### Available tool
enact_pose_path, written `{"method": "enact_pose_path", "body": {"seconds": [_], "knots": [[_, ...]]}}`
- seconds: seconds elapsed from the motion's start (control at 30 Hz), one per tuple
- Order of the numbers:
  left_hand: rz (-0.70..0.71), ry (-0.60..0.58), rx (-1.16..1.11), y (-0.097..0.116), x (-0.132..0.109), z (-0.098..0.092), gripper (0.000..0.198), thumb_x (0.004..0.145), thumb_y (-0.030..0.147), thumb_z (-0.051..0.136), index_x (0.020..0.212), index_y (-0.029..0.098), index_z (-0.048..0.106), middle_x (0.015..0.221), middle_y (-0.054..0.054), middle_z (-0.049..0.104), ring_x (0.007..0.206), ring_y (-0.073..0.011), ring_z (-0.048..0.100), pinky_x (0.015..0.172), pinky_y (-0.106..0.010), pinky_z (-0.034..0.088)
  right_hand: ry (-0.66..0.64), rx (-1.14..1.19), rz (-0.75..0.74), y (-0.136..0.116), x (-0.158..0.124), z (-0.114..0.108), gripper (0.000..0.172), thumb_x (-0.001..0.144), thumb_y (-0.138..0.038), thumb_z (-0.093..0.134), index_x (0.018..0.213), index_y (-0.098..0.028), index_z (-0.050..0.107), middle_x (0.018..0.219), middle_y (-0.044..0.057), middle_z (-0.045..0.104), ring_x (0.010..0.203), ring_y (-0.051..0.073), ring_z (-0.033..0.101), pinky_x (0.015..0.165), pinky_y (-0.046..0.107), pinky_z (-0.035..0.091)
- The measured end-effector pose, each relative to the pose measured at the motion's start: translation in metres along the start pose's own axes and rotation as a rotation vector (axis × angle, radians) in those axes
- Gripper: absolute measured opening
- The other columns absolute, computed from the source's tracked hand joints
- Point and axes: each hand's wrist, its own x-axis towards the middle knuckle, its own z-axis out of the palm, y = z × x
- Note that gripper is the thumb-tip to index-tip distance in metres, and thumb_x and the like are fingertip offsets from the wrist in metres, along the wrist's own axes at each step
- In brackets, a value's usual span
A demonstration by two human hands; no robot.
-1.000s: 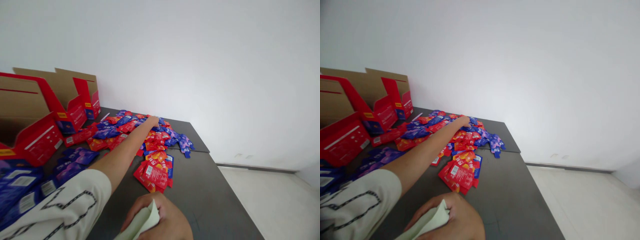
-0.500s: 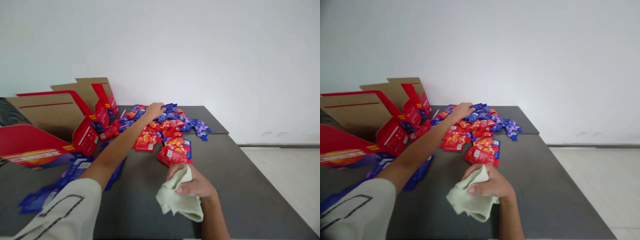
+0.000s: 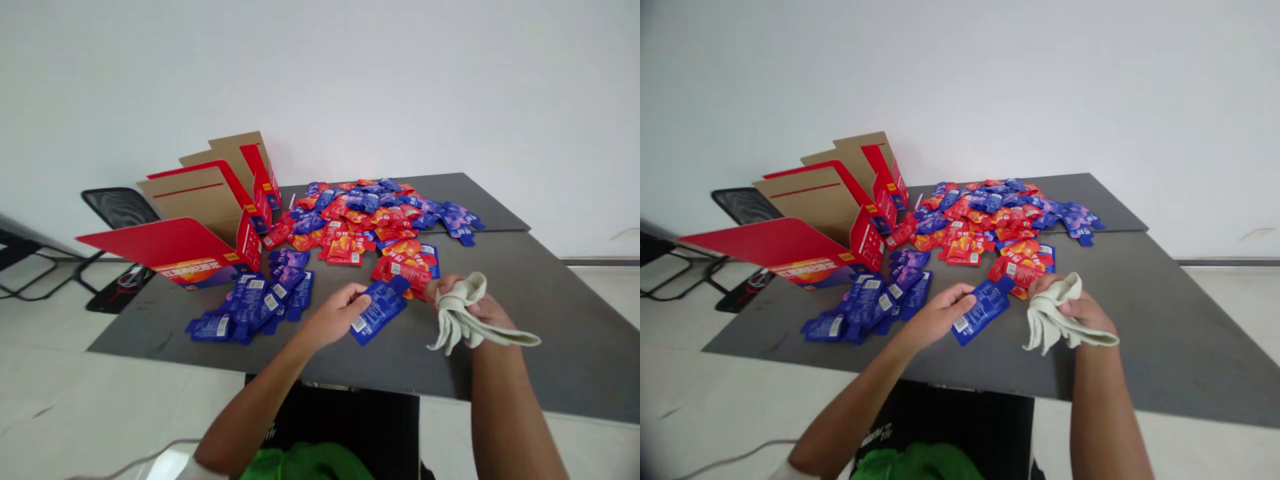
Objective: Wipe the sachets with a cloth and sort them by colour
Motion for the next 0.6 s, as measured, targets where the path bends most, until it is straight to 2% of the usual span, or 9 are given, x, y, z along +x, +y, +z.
{"method": "enact_pose_path", "body": {"seconds": [0.07, 0.13, 0.23, 0.33, 0.47, 0.6], "knots": [[-0.018, 0.045, -0.048, -0.029, -0.011, 0.003, 0.041, 0.095, 0.05, 0.066, 0.121, 0.018, 0.061, 0.102, -0.004, 0.067, 0.09, -0.0165, 0.065, 0.082, -0.028, 0.051, 0.041, -0.021, 0.026, 0.005, 0.002, -0.001, 0.062, 0.072, -0.082, 0.068, 0.085, -0.021, 0.067, 0.088, 0.014, 0.066, 0.071, 0.022, 0.062, 0.058, 0.036, 0.043], [-0.056, 0.1, -0.035, -0.05, -0.02, 0.005, 0.045, 0.096, 0.041, 0.065, 0.135, 0.02, 0.053, 0.105, -0.004, 0.066, 0.09, -0.016, 0.066, 0.079, -0.028, 0.052, 0.072, -0.037, 0.058, 0.01, 0.003, -0.002, 0.063, 0.072, -0.081, 0.069, 0.08, -0.019, 0.068, 0.097, 0.018, 0.068, 0.079, 0.024, 0.065, 0.062, 0.038, 0.044], [-0.085, 0.17, 0.052, -0.067, -0.032, 0.003, 0.054, 0.099, 0.032, 0.059, 0.149, 0.023, 0.04, 0.111, -0.004, 0.063, 0.085, -0.0141, 0.065, 0.073, -0.027, 0.053, 0.092, -0.043, 0.103, 0.015, 0.005, -0.001, 0.061, 0.072, -0.078, 0.071, 0.078, -0.017, 0.068, 0.102, 0.021, 0.07, 0.085, 0.027, 0.067, 0.064, 0.039, 0.046], [-0.039, 0.258, 0.214, -0.069, -0.039, -0.002, 0.049, 0.102, 0.03, 0.054, 0.149, 0.025, 0.043, 0.12, -0.007, 0.063, 0.09, -0.0152, 0.065, 0.083, -0.032, 0.056, 0.094, -0.033, 0.136, 0.017, 0.004, -0.001, 0.058, 0.074, -0.074, 0.072, 0.078, -0.016, 0.068, 0.102, 0.021, 0.071, 0.083, 0.026, 0.068, 0.062, 0.037, 0.045], [0.108, 0.377, 0.441, -0.064, -0.039, -0.004, 0.042, 0.103, 0.023, 0.049, 0.144, 0.022, 0.049, 0.127, -0.012, 0.063, 0.117, -0.0227, 0.063, 0.109, -0.045, 0.049, 0.077, -0.007, 0.184, 0.018, 0.005, -0.001, 0.058, 0.073, -0.074, 0.074, 0.079, -0.016, 0.069, 0.099, 0.022, 0.072, 0.077, 0.026, 0.069, 0.06, 0.037, 0.046], [0.153, 0.425, 0.593, -0.058, -0.034, -0.003, 0.04, 0.104, 0.021, 0.046, 0.144, 0.018, 0.048, 0.133, -0.016, 0.06, 0.127, -0.0256, 0.06, 0.112, -0.048, 0.049, 0.079, 0.014, 0.216, 0.019, 0.006, 0.0, 0.056, 0.07, -0.071, 0.078, 0.081, -0.017, 0.069, 0.093, 0.02, 0.072, 0.067, 0.023, 0.067, 0.055, 0.036, 0.045]]}}
